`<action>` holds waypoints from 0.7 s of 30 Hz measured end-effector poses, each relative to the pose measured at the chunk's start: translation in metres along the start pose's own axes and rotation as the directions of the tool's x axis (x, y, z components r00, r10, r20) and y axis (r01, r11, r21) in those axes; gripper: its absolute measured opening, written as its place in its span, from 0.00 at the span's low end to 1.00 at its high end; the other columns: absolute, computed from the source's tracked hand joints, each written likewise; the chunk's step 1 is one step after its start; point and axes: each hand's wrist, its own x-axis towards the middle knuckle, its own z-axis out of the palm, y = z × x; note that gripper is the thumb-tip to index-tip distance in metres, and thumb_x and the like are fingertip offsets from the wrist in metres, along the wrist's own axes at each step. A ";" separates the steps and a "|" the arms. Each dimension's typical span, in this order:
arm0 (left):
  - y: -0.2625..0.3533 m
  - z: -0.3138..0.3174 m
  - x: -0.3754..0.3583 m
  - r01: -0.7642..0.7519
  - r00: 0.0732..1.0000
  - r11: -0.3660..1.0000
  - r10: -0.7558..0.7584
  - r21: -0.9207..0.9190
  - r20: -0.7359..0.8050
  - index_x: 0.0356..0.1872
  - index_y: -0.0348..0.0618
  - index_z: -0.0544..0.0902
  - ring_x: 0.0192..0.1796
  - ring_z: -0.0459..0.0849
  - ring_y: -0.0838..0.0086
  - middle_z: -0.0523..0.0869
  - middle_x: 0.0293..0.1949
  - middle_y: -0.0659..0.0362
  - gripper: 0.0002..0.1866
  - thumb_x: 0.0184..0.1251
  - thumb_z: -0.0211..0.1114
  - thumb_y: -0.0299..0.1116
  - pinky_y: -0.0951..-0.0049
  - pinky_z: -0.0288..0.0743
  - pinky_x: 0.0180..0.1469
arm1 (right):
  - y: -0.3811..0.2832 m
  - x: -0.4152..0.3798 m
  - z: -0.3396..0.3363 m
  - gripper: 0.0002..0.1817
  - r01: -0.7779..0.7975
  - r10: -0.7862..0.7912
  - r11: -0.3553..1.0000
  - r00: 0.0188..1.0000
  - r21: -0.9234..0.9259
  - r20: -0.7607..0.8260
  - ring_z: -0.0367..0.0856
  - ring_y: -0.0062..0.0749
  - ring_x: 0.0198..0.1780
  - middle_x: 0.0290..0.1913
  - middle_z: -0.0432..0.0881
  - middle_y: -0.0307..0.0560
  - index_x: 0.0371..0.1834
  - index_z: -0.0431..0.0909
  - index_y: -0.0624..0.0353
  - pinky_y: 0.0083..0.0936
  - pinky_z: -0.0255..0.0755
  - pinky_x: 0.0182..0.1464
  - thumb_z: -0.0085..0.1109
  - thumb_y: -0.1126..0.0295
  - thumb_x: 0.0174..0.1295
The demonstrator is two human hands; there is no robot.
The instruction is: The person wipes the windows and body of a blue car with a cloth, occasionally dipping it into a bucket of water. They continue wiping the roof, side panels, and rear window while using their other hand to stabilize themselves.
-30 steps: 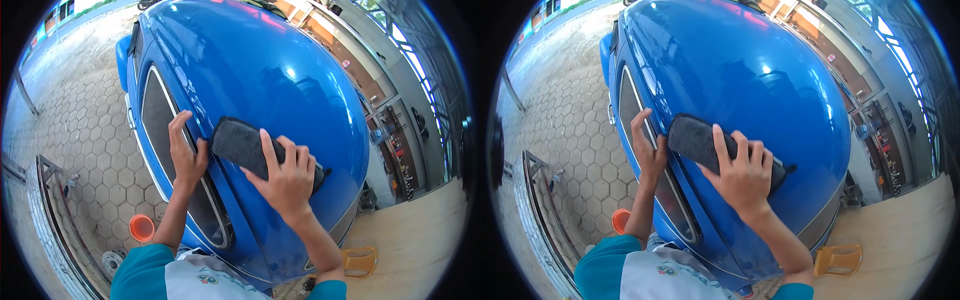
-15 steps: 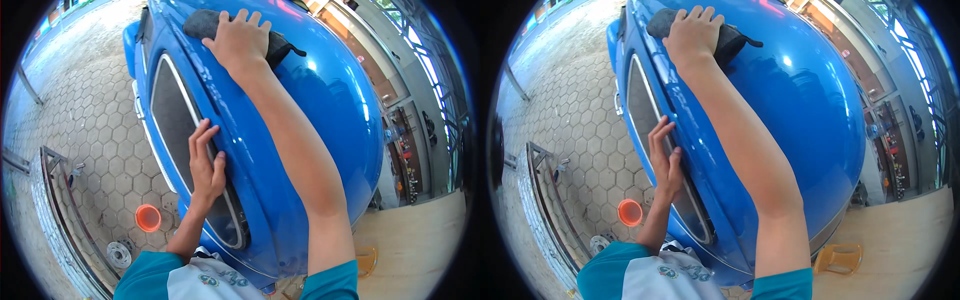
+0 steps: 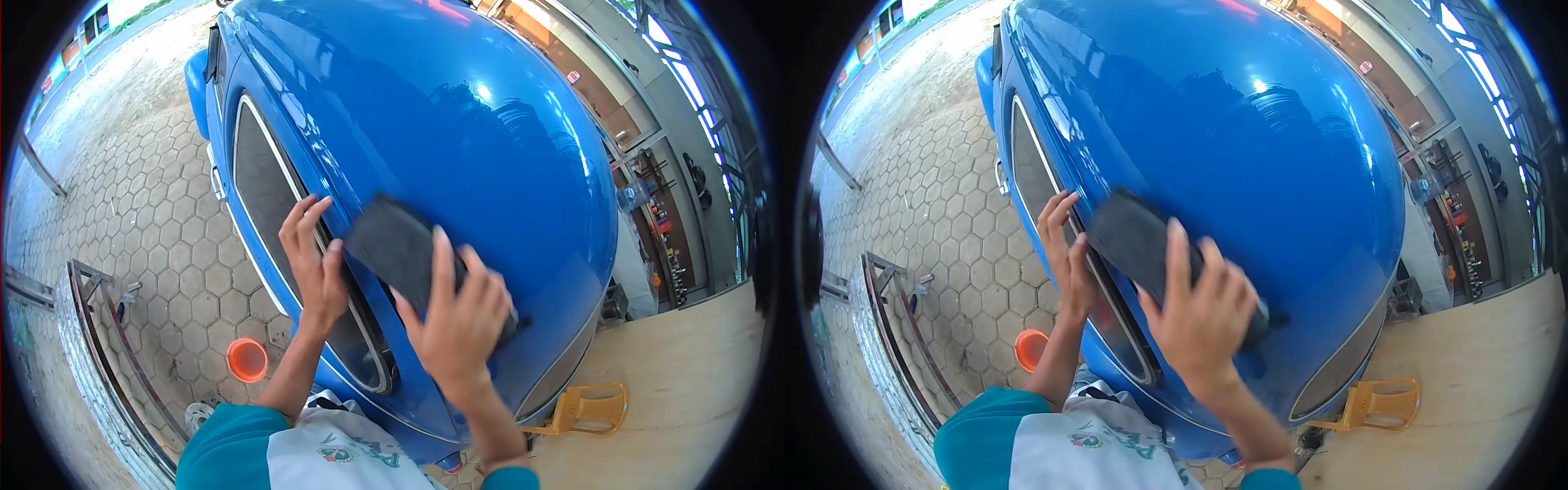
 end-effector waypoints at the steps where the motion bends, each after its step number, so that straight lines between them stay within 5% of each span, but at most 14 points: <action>1: 0.009 0.001 0.001 -0.081 0.996 0.993 0.078 0.087 0.038 0.66 0.45 0.81 0.78 0.64 0.49 0.69 0.74 0.44 0.25 0.68 0.57 0.34 0.49 0.59 0.79 | 0.004 -0.029 -0.004 0.41 -0.076 0.076 0.997 0.997 -0.005 0.023 0.74 0.53 0.54 0.59 0.76 0.56 0.76 0.73 0.55 0.50 0.67 0.56 0.68 0.42 0.65; 2: 0.008 0.006 0.003 -0.135 0.987 0.986 0.125 0.100 0.106 0.69 0.45 0.80 0.81 0.58 0.47 0.66 0.77 0.45 0.27 0.70 0.55 0.39 0.43 0.50 0.81 | 0.010 -0.056 -0.007 0.41 -0.148 0.147 0.989 0.989 0.029 0.011 0.74 0.51 0.52 0.57 0.76 0.55 0.75 0.74 0.53 0.48 0.68 0.54 0.70 0.41 0.64; 5: 0.007 0.030 0.005 -0.185 0.981 0.966 0.172 0.179 0.089 0.68 0.45 0.80 0.82 0.56 0.45 0.66 0.77 0.47 0.27 0.71 0.53 0.41 0.41 0.48 0.81 | 0.017 -0.103 -0.011 0.42 -0.271 0.271 0.949 0.962 0.163 0.021 0.75 0.49 0.48 0.54 0.76 0.54 0.74 0.75 0.52 0.45 0.68 0.50 0.73 0.40 0.61; 8: 0.001 0.034 0.007 -0.140 0.990 0.990 0.140 0.003 -0.006 0.68 0.42 0.77 0.83 0.55 0.44 0.70 0.75 0.47 0.28 0.73 0.48 0.44 0.41 0.46 0.82 | 0.016 -0.087 -0.002 0.42 -0.257 0.271 0.944 0.962 0.205 -0.042 0.75 0.49 0.48 0.53 0.76 0.54 0.73 0.76 0.53 0.45 0.69 0.49 0.74 0.40 0.60; 13: -0.016 0.038 0.006 -0.136 0.988 0.938 0.103 -0.319 -0.118 0.70 0.36 0.70 0.82 0.60 0.48 0.73 0.72 0.42 0.30 0.74 0.44 0.45 0.45 0.47 0.83 | -0.013 0.037 0.011 0.41 -0.139 0.148 0.986 0.984 0.087 -0.103 0.78 0.50 0.52 0.55 0.77 0.52 0.71 0.76 0.54 0.46 0.71 0.49 0.76 0.45 0.57; 17: -0.023 0.043 0.002 -0.090 0.985 0.833 -0.008 -0.546 -0.175 0.72 0.35 0.64 0.78 0.65 0.56 0.70 0.72 0.42 0.34 0.74 0.52 0.50 0.51 0.49 0.83 | -0.053 0.148 0.050 0.36 -0.066 0.086 0.992 0.976 0.107 -0.198 0.77 0.48 0.56 0.55 0.78 0.52 0.66 0.76 0.55 0.44 0.71 0.51 0.74 0.46 0.61; 21: -0.025 0.043 0.002 -0.069 0.986 0.877 -0.013 -0.475 -0.166 0.71 0.35 0.63 0.76 0.67 0.56 0.71 0.71 0.44 0.34 0.74 0.54 0.50 0.52 0.50 0.82 | -0.106 0.250 0.099 0.34 -0.123 0.126 0.992 0.966 0.026 -0.224 0.76 0.49 0.59 0.57 0.79 0.53 0.66 0.77 0.55 0.47 0.69 0.56 0.72 0.47 0.62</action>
